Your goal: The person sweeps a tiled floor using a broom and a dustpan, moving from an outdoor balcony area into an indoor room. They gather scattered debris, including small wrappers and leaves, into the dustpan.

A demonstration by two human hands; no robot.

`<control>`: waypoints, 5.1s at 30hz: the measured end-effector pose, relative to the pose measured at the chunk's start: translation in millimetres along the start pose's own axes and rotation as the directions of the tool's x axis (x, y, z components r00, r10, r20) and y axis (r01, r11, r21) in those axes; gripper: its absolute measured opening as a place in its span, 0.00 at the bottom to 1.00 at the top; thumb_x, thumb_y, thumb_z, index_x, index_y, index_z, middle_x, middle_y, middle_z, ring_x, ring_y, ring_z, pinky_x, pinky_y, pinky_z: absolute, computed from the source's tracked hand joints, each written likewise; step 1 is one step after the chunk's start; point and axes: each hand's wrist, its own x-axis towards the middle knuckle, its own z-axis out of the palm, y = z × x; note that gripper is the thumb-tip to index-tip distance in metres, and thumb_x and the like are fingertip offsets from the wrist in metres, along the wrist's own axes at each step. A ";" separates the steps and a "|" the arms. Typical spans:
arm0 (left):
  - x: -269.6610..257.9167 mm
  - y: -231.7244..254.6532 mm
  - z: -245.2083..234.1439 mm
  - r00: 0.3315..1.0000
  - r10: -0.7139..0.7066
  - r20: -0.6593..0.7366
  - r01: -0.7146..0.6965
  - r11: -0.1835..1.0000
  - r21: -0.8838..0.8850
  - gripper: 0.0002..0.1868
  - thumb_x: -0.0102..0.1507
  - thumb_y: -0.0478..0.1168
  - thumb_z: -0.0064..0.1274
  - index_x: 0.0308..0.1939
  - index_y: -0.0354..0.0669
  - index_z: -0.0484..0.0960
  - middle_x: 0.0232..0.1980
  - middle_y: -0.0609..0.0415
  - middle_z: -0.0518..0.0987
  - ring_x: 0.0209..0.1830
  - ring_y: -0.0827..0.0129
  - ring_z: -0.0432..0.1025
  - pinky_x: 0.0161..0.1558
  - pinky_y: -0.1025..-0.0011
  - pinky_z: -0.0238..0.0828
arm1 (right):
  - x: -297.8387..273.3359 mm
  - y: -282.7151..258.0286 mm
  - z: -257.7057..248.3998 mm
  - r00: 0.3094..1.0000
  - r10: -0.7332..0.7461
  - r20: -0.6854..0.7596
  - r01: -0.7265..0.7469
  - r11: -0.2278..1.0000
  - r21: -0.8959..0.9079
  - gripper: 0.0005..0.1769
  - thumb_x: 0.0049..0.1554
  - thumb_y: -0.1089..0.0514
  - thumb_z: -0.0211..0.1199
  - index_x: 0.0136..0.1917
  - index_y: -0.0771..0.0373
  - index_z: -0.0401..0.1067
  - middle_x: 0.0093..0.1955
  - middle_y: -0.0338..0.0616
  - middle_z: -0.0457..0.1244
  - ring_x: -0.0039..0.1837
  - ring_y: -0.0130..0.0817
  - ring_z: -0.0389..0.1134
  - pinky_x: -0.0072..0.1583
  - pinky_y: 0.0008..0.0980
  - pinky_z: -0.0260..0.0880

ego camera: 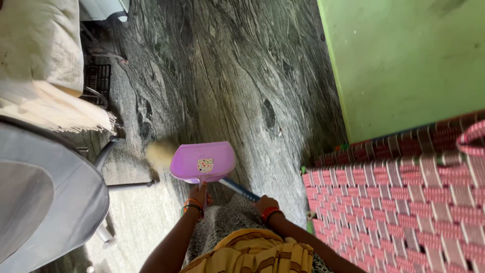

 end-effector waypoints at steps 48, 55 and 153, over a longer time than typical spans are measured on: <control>255.7 327.7 39.1 0.998 -0.015 0.066 0.004 0.987 0.163 0.24 0.70 0.54 0.46 0.44 0.31 0.74 0.26 0.47 0.74 0.20 0.64 0.68 0.26 0.62 0.76 | 213.5 -134.5 -285.7 0.988 -0.138 0.064 0.075 0.806 0.587 0.23 0.63 0.56 0.54 0.69 0.40 0.73 0.61 0.42 0.68 0.48 0.38 0.64 0.49 0.41 0.67; 289.8 365.1 28.7 0.997 -0.026 0.066 0.012 0.978 0.206 0.24 0.69 0.55 0.44 0.48 0.35 0.73 0.28 0.47 0.77 0.21 0.63 0.72 0.27 0.62 0.78 | 262.7 -101.3 -376.6 0.988 0.103 0.113 -0.150 0.494 0.857 0.26 0.61 0.55 0.67 0.72 0.47 0.71 0.44 0.58 0.69 0.29 0.33 0.60 0.31 0.36 0.65; 781.1 912.0 763.2 0.497 -0.571 0.654 -0.537 0.389 0.748 0.24 0.68 0.55 0.50 0.40 0.32 0.74 0.23 0.45 0.76 0.14 0.64 0.71 0.22 0.61 0.77 | 572.3 -243.0 -787.2 0.484 0.741 0.465 -0.173 -0.439 0.881 0.20 0.59 0.51 0.61 0.66 0.39 0.72 0.37 0.48 0.67 0.36 0.42 0.66 0.40 0.44 0.67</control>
